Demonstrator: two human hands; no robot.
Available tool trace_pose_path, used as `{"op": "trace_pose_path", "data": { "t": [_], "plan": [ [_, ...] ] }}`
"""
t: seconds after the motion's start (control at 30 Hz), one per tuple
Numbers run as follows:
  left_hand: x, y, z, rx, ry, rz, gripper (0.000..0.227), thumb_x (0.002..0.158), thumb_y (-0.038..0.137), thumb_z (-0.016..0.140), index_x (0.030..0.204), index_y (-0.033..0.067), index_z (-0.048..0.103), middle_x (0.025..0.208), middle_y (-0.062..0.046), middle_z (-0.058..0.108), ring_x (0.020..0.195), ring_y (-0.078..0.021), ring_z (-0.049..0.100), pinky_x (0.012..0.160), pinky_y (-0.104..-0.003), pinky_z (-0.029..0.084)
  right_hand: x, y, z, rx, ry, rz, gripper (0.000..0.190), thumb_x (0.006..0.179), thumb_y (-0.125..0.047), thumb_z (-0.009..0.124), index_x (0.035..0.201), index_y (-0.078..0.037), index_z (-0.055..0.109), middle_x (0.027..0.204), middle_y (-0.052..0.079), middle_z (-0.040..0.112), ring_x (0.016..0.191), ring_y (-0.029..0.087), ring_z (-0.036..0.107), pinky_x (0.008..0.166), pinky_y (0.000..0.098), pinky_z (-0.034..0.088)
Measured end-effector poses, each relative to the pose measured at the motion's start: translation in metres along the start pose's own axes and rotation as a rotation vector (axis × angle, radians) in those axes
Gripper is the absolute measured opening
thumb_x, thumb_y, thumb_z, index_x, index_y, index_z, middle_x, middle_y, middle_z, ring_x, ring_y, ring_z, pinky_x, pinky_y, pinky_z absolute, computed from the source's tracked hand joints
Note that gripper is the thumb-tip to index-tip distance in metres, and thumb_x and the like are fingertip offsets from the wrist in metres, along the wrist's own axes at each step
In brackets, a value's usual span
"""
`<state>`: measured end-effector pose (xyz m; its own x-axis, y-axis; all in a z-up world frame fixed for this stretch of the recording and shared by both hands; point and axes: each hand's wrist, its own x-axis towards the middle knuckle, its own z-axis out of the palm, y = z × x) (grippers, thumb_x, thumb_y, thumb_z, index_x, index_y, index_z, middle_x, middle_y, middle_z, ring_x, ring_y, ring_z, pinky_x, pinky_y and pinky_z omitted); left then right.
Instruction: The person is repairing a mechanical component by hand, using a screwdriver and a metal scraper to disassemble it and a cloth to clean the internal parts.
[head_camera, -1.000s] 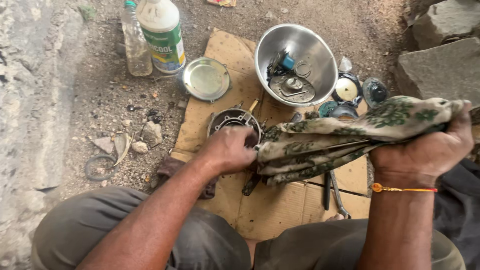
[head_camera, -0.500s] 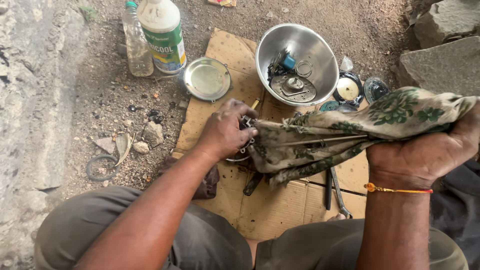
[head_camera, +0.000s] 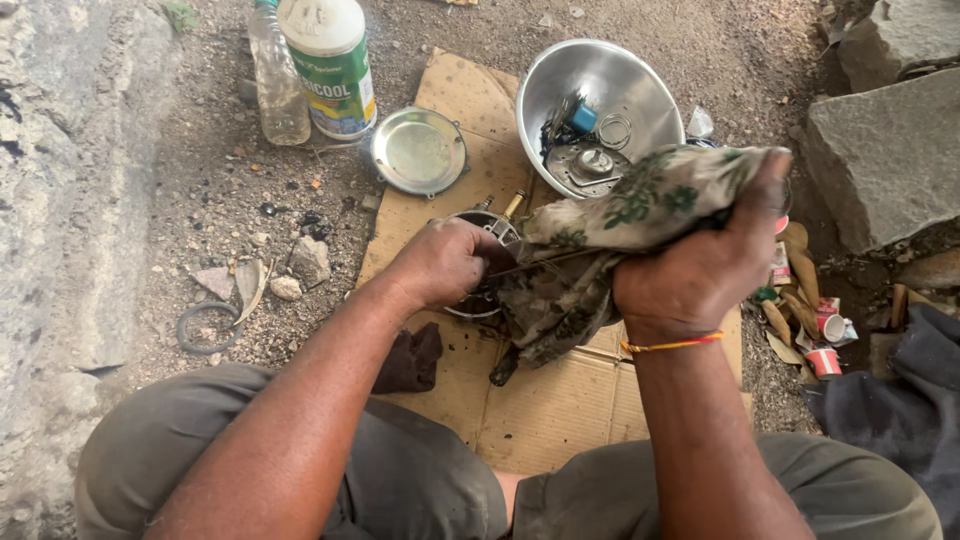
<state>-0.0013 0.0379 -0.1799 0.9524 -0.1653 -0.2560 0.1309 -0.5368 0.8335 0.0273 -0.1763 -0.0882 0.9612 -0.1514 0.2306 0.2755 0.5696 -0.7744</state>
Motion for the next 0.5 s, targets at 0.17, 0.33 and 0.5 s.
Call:
{"op": "trace_pose_path", "data": {
  "t": [0.17,0.33,0.5],
  "plan": [
    [-0.0023,0.0019,-0.0040,0.056,0.017,0.001,0.036,0.080,0.005,0.062,0.105,0.0229,0.082,0.103,-0.005,0.080,0.093,-0.0186,0.076,0.088,-0.033,0.058,0.0009,0.0071,0.0059,0.150,0.004,0.076,0.041,0.105,-0.041,0.056,0.124,-0.006,0.065,0.118,0.005,0.066,0.114,0.020,0.064,0.110,0.0409,0.053],
    [-0.0020,0.0030,-0.0040,0.028,0.015,-0.016,0.037,0.079,0.004,0.060,0.104,0.0222,0.082,0.101,-0.005,0.080,0.092,-0.0194,0.077,0.088,-0.034,0.058,0.0011,0.0091,0.0058,0.184,-0.010,0.103,0.040,0.108,-0.040,0.056,0.126,-0.006,0.065,0.121,0.005,0.067,0.117,0.020,0.063,0.112,0.0416,0.053],
    [-0.0035,0.0032,-0.0045,0.030,0.029,0.017,0.032,0.079,0.007,0.064,0.102,0.0212,0.082,0.100,-0.005,0.080,0.092,-0.0192,0.076,0.087,-0.034,0.058,-0.0016,0.0106,0.0096,0.165,-0.046,0.074,0.035,0.110,-0.038,0.058,0.121,-0.006,0.065,0.117,0.004,0.066,0.113,0.019,0.063,0.106,0.0393,0.052]
  ]
}}
